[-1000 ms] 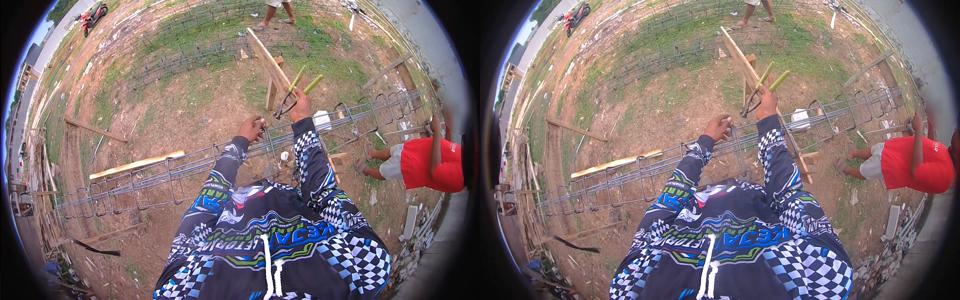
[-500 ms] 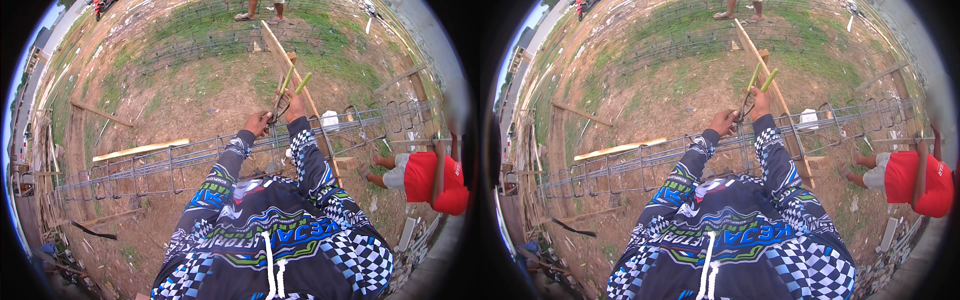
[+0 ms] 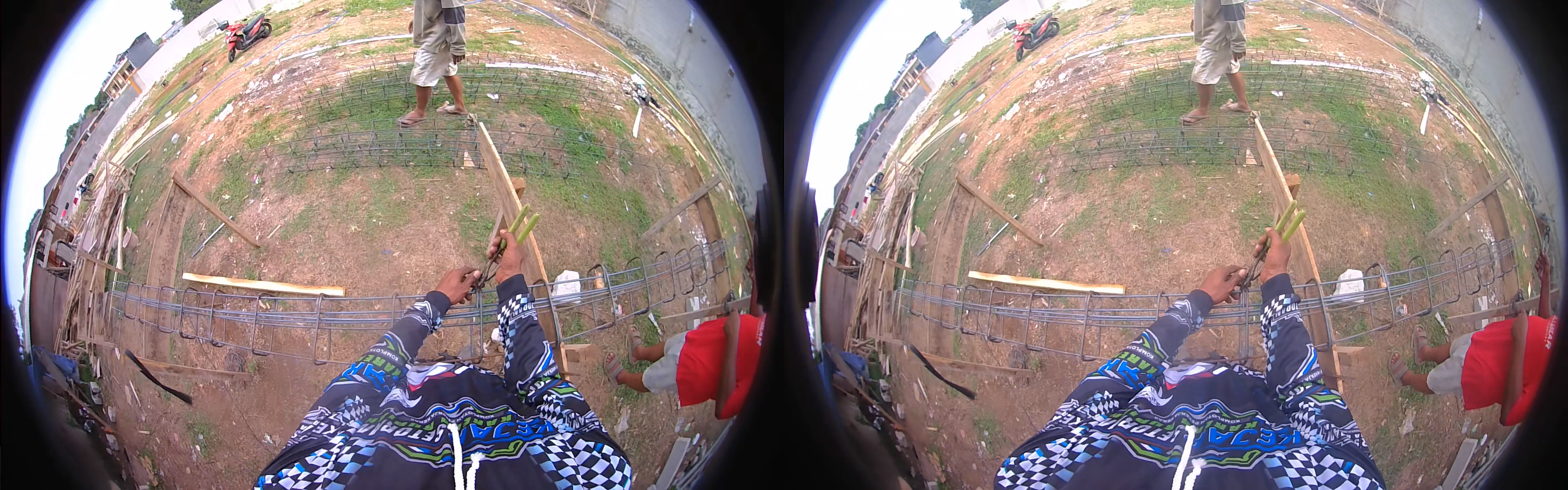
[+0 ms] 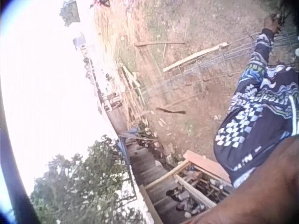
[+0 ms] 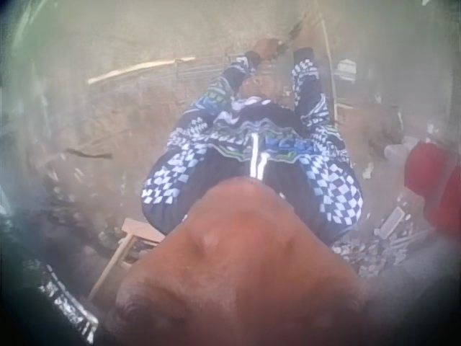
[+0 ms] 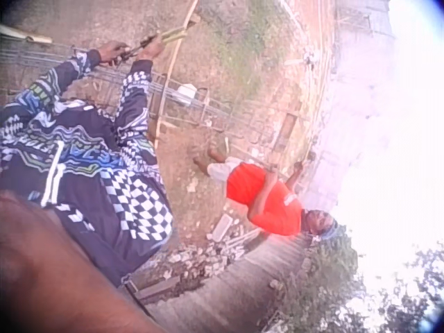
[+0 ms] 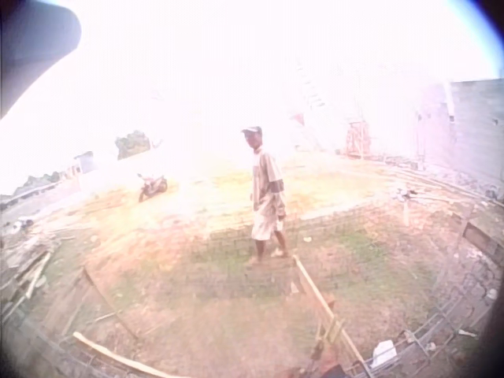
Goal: The person uses a manual rebar tying tool to twist wire ties around intersections of a steel rebar cage. They repeatedly position the tool, rotate the handle to tighten the wire, and move along the cage to secure multiple joints.
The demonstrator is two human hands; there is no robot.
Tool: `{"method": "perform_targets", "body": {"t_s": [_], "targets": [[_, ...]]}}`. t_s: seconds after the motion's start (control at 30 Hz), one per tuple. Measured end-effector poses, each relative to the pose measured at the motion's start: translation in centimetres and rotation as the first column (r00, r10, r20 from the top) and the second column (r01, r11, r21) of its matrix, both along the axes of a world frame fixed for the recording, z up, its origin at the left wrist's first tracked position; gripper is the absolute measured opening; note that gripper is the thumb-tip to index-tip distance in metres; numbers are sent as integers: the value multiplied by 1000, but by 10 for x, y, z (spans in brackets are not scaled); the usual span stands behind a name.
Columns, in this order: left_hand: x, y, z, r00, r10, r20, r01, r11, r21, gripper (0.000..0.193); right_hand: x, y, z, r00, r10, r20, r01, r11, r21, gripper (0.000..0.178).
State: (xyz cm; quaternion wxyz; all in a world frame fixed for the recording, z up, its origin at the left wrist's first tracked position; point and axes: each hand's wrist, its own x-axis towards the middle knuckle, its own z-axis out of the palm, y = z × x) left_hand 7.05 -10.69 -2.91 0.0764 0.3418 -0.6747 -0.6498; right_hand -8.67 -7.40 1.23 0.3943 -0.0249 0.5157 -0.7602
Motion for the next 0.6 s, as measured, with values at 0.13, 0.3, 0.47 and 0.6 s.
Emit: {"method": "perform_targets", "body": {"t_s": [0.13, 0.3, 0.47, 0.6], "targets": [[-26, -8, -20, 970, 148, -192, -211, 904, -371, 57, -11, 0, -12, 993, 0, -121, 5, 999, 46, 16], [-74, 6, 117, 863, 282, -419, -484, 700, -525, 72, -10, 4, -27, 974, 22, -224, -11, 999, 52, 24], [-111, 17, 150, 844, 409, -347, -520, 781, -345, 62, 15, 18, -32, 955, 35, -294, -20, 998, 54, 24], [-111, 19, 170, 901, 347, -260, -418, 854, -310, 49, 25, 39, -35, 923, -22, -384, 42, 998, 43, 24]]}}
